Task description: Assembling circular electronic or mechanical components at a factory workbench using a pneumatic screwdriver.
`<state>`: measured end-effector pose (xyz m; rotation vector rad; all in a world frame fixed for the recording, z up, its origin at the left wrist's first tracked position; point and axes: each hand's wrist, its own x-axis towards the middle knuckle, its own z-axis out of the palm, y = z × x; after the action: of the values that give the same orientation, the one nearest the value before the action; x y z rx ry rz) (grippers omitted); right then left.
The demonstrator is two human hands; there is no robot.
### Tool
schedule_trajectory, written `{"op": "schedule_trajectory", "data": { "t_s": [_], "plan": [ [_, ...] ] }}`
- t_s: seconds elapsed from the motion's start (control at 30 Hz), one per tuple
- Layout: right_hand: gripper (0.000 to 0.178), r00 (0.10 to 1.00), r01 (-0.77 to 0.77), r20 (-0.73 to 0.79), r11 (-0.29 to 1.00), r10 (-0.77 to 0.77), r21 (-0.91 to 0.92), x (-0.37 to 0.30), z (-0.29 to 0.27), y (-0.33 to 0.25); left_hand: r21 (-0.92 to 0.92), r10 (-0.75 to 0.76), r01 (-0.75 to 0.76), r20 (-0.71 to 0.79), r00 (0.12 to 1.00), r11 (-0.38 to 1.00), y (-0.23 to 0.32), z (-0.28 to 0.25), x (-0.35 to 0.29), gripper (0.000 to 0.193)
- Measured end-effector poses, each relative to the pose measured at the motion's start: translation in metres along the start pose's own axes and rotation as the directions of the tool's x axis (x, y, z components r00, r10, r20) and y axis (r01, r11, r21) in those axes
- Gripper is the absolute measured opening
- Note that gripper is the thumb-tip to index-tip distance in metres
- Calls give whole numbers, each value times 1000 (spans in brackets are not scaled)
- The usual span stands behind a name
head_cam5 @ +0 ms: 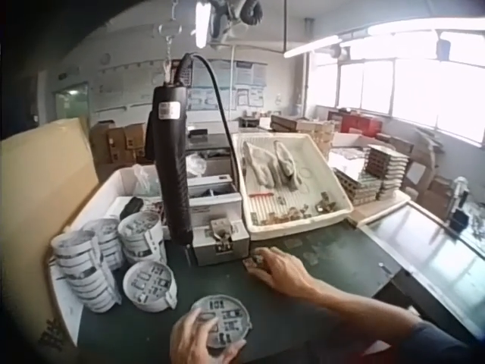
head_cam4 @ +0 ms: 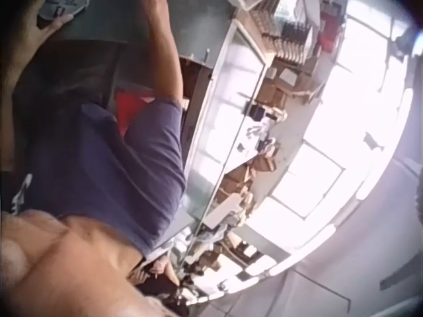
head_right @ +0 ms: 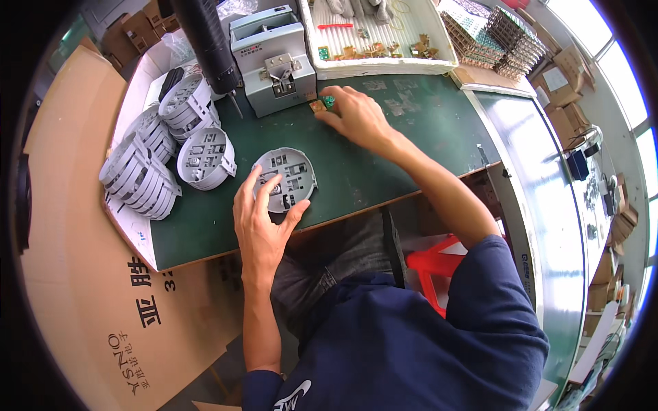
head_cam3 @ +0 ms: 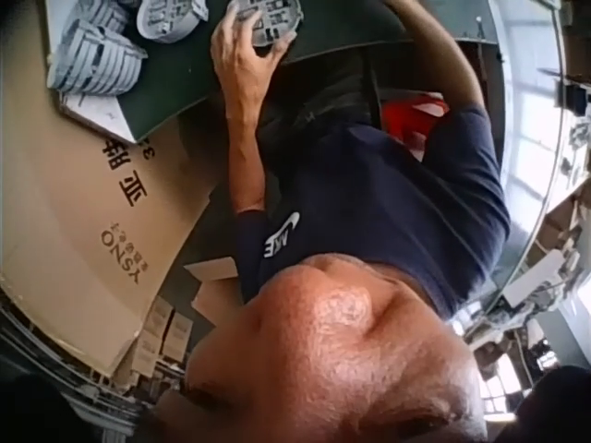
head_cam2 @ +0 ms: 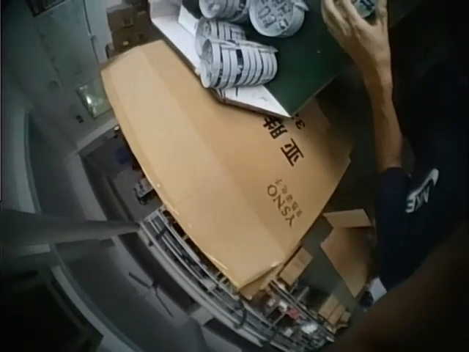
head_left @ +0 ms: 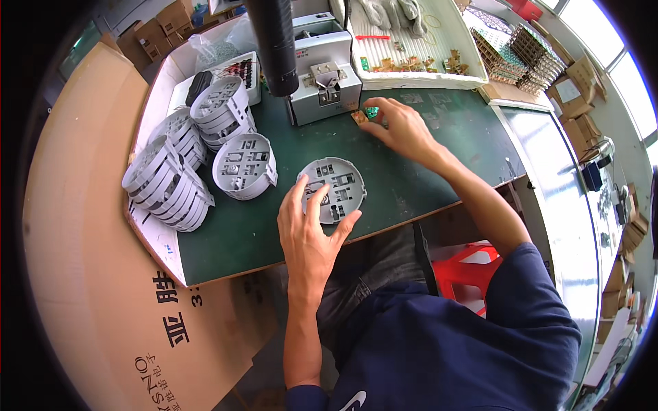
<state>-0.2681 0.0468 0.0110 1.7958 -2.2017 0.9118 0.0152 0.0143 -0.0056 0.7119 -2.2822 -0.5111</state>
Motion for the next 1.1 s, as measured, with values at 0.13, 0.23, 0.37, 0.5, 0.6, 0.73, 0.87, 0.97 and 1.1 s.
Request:
{"op": "schedule_trajectory", "data": {
  "t_s": [0.13,0.23,0.37,0.5,0.6,0.73,0.87,0.97,1.1],
  "plan": [
    [36,991,-121,29,972,130,-202,3,11,-7,16,-25,26,-37,999,1000,7,2,6,60],
    [30,999,-40,31,988,45,-151,-4,7,-9,-18,-22,20,-100,995,1000,8,1,5,57],
    [29,999,10,42,993,-5,-119,-10,3,-12,-105,12,-27,-139,990,994,14,-1,12,46],
    [36,1000,-21,14,994,22,-106,-10,-2,-19,-160,-10,-8,-112,994,987,18,0,18,34],
    [40,996,-88,8,986,90,-142,-7,3,-24,-149,-11,-6,-107,994,989,17,2,19,31],
    [39,990,-126,32,975,134,-184,-7,9,-24,-159,7,-26,-117,993,987,19,0,21,30],
    [27,996,-40,79,998,44,-54,-11,3,-22,-178,11,-35,-133,991,983,18,-6,24,30],
    [20,995,84,-76,979,-70,187,-20,-6,-28,-371,-57,5,-128,990,929,20,-5,29,34],
    [22,998,-27,-40,930,44,367,-37,-25,-62,-770,-324,368,220,920,521,40,-15,51,44]
  ]
}}
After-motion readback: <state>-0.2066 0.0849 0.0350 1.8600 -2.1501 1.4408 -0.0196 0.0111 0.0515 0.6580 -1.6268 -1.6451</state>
